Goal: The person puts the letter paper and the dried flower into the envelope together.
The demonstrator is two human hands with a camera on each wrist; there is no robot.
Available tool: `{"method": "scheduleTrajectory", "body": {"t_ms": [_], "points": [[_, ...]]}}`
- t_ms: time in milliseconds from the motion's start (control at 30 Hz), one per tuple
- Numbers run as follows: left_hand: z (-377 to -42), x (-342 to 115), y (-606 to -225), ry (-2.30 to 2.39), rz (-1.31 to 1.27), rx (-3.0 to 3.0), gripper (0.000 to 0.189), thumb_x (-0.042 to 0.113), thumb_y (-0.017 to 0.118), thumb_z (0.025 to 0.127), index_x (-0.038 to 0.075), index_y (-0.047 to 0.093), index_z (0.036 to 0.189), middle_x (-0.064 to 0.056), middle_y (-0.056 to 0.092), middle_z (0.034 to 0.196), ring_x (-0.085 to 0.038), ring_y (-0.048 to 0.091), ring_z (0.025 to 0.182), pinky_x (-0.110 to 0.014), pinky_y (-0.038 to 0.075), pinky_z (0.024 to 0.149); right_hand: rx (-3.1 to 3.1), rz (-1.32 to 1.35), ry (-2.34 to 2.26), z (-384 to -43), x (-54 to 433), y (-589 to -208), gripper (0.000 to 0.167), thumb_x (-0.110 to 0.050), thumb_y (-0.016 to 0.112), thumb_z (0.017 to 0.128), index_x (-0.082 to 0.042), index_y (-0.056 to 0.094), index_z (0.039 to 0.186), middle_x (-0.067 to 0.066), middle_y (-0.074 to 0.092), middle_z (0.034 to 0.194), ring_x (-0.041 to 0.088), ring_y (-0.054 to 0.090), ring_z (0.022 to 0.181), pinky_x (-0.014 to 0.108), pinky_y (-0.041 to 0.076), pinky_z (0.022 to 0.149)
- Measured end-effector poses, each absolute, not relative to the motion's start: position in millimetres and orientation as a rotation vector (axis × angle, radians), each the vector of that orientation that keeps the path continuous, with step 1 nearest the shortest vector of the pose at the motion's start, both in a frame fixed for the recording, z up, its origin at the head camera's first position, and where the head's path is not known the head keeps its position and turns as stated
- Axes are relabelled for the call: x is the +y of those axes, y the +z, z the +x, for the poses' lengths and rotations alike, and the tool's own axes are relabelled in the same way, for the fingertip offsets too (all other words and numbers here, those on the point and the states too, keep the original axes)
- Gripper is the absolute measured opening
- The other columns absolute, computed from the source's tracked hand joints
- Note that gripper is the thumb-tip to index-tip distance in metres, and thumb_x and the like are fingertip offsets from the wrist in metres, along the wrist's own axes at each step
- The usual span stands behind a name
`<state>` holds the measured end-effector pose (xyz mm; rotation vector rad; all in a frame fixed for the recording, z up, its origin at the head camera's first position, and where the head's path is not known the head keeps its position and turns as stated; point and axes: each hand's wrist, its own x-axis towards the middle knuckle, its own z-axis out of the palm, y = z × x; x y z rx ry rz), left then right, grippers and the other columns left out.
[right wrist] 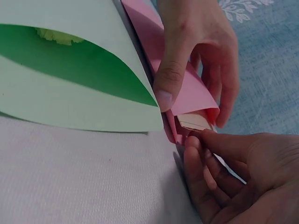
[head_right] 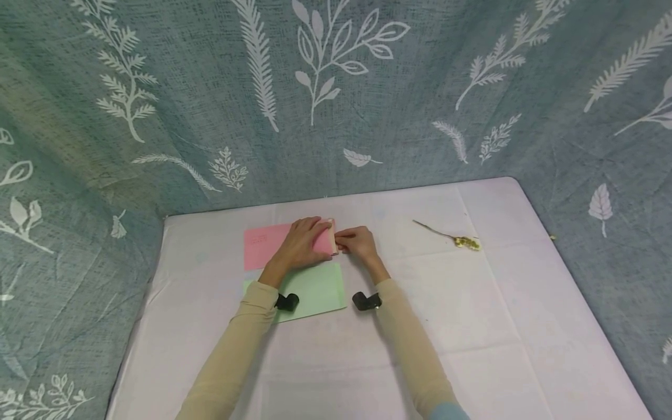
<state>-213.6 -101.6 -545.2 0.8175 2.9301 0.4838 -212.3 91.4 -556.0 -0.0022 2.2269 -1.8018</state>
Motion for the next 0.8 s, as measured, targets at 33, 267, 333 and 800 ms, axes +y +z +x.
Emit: {"method": "scheduleTrajectory", "body": {"t_ms": [33,267,333,800], "points": [[-214,-102,-545,0.484,0.821,2.933,0.082,0.048,0.079,0.077,0.016,0.047,0.146,-0.017,0.041,0.147,-0.033,0.035,0.137,-0.05,0.024,0.114,2.228,-0.005,-1.799,-213,91,-556,0.022,-0.001,0.064,0.092,0.013,0.069,0.109,0.02,0.072,0.087,0.006,0.064,0.061,0.018,0.055,0.058],[-213,-102,-544,0.481,0.835,2.929,0.082,0.047,0.08,0.078,0.015,0.047,0.146,-0.017,0.042,0.147,-0.033,0.035,0.137,-0.051,0.023,0.115,2.239,-0.005,-1.765,-211,85,-553,0.022,-0.001,0.064,0.093,0.013,0.069,0.109,0.021,0.072,0.089,0.007,0.064,0.063,0.018,0.054,0.057],[-212,-102,-544,0.483,0.84,2.927,0.082,0.047,0.08,0.078,0.015,0.046,0.146,-0.017,0.042,0.147,-0.033,0.035,0.138,-0.051,0.023,0.115,2.235,-0.008,-1.761,-211,83,-553,0.022,-0.001,0.063,0.093,0.013,0.069,0.109,0.022,0.072,0.09,0.008,0.064,0.064,0.018,0.055,0.058],[-212,-102,-543,0.488,0.839,2.928,0.082,0.049,0.079,0.078,0.014,0.047,0.145,-0.017,0.041,0.147,-0.033,0.036,0.137,-0.051,0.024,0.114,2.179,-0.138,-1.7,-215,91,-548,0.028,-0.002,0.057,0.097,0.014,0.063,0.119,0.026,0.07,0.097,0.02,0.067,0.072,0.026,0.058,0.063]]}}
